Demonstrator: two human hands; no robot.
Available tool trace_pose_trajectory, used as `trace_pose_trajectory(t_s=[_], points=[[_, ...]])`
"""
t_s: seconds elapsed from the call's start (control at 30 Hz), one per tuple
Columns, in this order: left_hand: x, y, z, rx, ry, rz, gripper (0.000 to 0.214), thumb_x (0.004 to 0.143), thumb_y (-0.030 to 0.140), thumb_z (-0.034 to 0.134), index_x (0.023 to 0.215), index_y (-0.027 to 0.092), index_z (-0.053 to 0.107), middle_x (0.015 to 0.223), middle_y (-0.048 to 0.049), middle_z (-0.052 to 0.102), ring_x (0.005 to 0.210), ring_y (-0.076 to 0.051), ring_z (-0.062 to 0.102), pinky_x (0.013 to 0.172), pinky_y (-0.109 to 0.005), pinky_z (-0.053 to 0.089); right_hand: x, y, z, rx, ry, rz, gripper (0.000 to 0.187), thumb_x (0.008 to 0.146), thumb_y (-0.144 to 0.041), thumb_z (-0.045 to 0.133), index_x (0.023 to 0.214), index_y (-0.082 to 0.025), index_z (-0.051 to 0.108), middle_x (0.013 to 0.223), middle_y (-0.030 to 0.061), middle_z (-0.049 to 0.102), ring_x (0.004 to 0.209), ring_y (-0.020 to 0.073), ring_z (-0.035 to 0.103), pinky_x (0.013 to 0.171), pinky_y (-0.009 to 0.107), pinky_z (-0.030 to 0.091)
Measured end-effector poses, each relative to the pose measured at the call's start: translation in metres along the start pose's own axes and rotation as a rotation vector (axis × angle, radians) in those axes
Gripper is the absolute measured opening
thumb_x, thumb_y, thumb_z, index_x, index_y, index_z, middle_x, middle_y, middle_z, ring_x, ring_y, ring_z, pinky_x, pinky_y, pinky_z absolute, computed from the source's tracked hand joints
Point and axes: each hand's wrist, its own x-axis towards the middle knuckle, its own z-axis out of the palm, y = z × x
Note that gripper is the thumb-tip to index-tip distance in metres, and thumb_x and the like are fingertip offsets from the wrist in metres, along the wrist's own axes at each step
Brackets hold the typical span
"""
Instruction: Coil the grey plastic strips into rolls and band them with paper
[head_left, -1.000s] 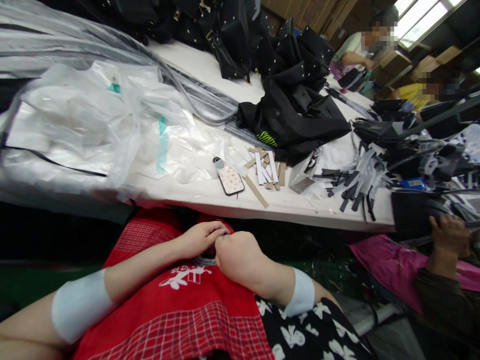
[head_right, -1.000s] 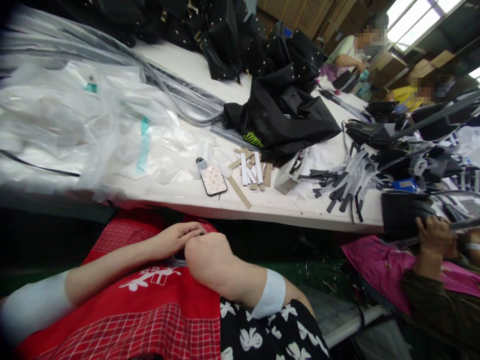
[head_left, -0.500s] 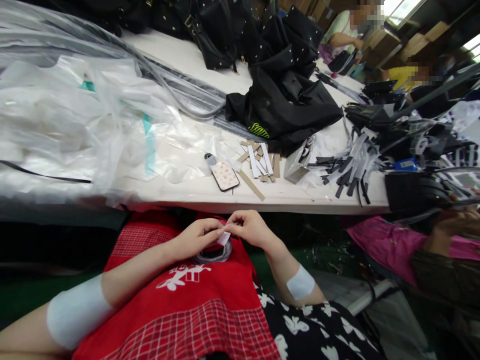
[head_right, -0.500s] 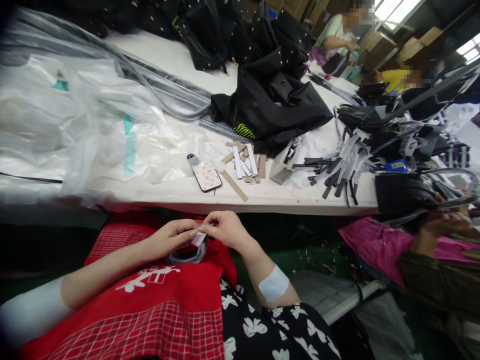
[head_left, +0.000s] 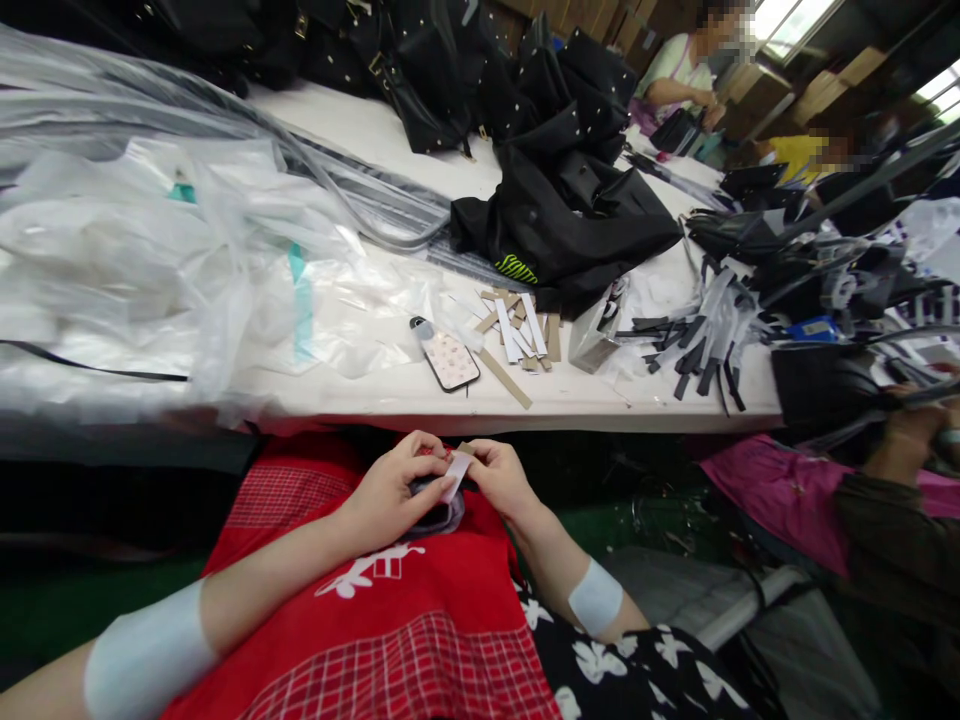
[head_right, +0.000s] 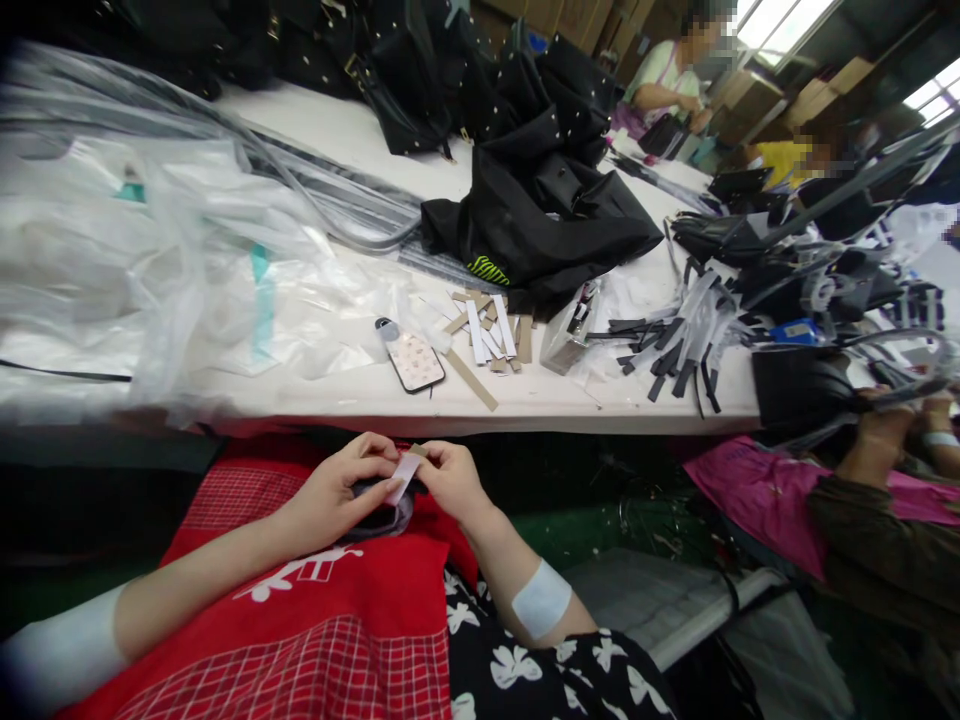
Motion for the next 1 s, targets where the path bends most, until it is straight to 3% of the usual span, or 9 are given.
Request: trace_pose_trajectory(t_s=[0.07,0.2,0.27,0.4,0.57,0.77,0.9,1.0], points=[[0.000,-0.002,0.000,0.011,0.024,-0.040,0.020,0.087,0.031,0.053,0.082,0.020,0.069,0.097,-0.0052,0.060,0.094,-0.018,0.057,0.086,-0.029,0.045,-0.003,-0.006,-0.004,-0.082,-0.020,-0.040,0.024,0.074,-0.037,0.067,0.071,-0.013,0.070,0.067,0.0015,0.065,0.060,0.0117,0.053,0.059,0.023,0.041],[0.001,-0.001,0.003,-0.038,-0.008,-0.138,0.026,0.088,0.032,0.052,0.070,0.019,0.064,0.075,-0.0015,0.060,0.074,-0.015,0.058,0.074,-0.027,0.046,-0.008,-0.017,-0.013,-0.076,-0.161,0.027,0.039,0.085,-0.045,0.052,0.078,-0.013,0.073,0.071,0.0045,0.068,0.064,0.0143,0.059,0.062,0.025,0.046],[0.002,0.003,0.005,-0.014,-0.003,-0.146,0.027,0.087,0.034,0.053,0.068,0.019,0.064,0.071,-0.0013,0.060,0.071,-0.015,0.058,0.072,-0.027,0.045,-0.011,-0.022,-0.015,-0.146,-0.205,0.019,0.036,0.085,-0.044,0.053,0.083,-0.013,0.073,0.077,0.0053,0.070,0.070,0.0160,0.062,0.067,0.026,0.048],[0.000,0.010,0.009,0.036,0.039,-0.186,0.020,0.083,0.037,0.058,0.073,0.020,0.063,0.075,-0.0020,0.064,0.072,-0.016,0.059,0.072,-0.028,0.045,-0.017,-0.035,-0.014,-0.354,-0.190,-0.029,0.026,0.082,-0.035,0.059,0.084,-0.014,0.075,0.082,0.0052,0.073,0.075,0.0176,0.065,0.070,0.026,0.049],[-0.004,0.015,0.011,0.002,0.070,-0.247,0.020,0.077,0.032,0.065,0.091,0.021,0.056,0.087,-0.0017,0.066,0.079,-0.018,0.061,0.074,-0.029,0.048,-0.015,-0.040,-0.016,-0.295,-0.214,0.043,0.026,0.077,-0.035,0.066,0.085,-0.013,0.075,0.079,0.0056,0.074,0.069,0.0172,0.066,0.067,0.026,0.050],[-0.004,0.020,0.009,0.003,0.040,-0.226,0.020,0.075,0.030,0.064,0.090,0.020,0.055,0.087,-0.0024,0.065,0.079,-0.018,0.061,0.075,-0.030,0.047,-0.010,-0.033,-0.017,-0.306,-0.209,0.083,0.022,0.070,-0.031,0.071,0.079,-0.012,0.075,0.073,0.0061,0.073,0.065,0.0171,0.066,0.064,0.026,0.050],[0.000,0.014,0.002,-0.016,-0.132,-0.251,0.019,0.077,0.032,0.060,0.090,0.018,0.061,0.086,-0.0047,0.068,0.079,-0.021,0.062,0.075,-0.032,0.048,-0.022,-0.037,-0.011,-0.565,-0.176,-0.134,0.020,0.082,-0.028,0.059,0.087,-0.018,0.076,0.083,0.0057,0.074,0.075,0.0175,0.067,0.072,0.027,0.051],[0.009,0.003,-0.007,-0.178,-0.232,-0.341,0.022,0.075,0.036,0.062,0.085,0.016,0.066,0.084,-0.0062,0.071,0.079,-0.023,0.064,0.076,-0.034,0.049,-0.039,-0.040,-0.004,-0.846,-0.233,-0.388,0.035,0.085,-0.027,0.054,0.116,-0.018,0.066,0.107,0.0092,0.069,0.098,0.0210,0.064,0.090,0.033,0.049]])
